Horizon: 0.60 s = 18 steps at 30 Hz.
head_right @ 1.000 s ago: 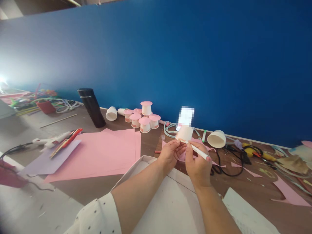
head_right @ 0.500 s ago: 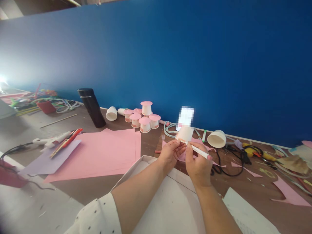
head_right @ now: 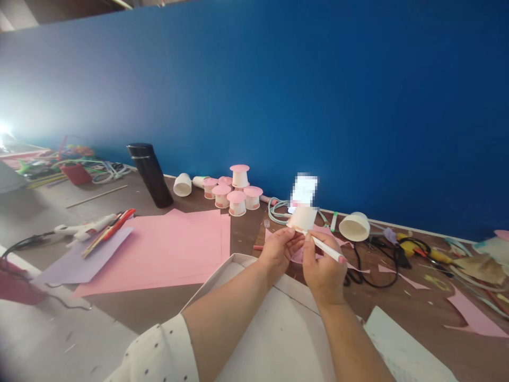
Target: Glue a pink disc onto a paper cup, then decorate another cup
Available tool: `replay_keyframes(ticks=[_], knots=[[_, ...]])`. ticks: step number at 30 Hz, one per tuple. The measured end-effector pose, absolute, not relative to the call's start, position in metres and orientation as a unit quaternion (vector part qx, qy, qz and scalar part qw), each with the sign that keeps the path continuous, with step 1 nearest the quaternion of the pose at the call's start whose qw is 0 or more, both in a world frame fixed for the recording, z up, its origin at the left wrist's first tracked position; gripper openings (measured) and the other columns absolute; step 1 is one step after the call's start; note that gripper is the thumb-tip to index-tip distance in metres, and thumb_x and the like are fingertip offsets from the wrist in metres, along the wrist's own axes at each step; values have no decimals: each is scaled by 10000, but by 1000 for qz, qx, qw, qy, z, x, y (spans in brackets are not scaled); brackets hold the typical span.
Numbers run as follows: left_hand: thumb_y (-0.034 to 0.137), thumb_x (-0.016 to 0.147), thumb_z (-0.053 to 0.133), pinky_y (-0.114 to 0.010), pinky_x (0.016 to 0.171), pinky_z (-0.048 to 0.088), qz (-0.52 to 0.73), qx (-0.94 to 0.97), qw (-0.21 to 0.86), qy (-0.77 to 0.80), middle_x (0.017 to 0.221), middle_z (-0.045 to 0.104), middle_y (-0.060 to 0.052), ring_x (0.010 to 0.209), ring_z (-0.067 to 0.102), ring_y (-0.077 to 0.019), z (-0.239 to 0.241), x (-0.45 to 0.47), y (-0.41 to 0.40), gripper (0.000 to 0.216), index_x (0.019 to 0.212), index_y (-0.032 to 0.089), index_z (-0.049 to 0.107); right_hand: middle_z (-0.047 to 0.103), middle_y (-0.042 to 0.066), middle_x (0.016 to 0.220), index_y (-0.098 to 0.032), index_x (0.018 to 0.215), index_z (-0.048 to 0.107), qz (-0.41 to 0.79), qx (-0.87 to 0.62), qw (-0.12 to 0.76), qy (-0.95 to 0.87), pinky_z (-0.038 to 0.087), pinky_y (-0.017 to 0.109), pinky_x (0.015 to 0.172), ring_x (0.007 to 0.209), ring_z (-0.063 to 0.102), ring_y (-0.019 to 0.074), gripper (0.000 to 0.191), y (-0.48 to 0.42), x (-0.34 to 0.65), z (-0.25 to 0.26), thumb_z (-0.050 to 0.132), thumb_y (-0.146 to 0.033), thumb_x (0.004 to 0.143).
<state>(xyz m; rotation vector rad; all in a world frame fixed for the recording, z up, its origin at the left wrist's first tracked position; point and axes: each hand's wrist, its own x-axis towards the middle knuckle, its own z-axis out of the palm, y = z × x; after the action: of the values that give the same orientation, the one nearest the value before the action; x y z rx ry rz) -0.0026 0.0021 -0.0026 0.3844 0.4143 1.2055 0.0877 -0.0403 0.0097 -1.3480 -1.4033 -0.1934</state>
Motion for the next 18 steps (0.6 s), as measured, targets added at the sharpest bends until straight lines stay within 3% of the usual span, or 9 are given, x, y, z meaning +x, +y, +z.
replay_keyframes(ticks=[18], knots=[[234,694,729,-280,797,487,565,207,769,216,762,658,-83,727,633,-138,-1,-2,1,182,757,97,627,688,98,900,-164,936,647,-102,-571,534,-615,516,345,754,799,648,204,210,-38,90,9,538,-324,856]])
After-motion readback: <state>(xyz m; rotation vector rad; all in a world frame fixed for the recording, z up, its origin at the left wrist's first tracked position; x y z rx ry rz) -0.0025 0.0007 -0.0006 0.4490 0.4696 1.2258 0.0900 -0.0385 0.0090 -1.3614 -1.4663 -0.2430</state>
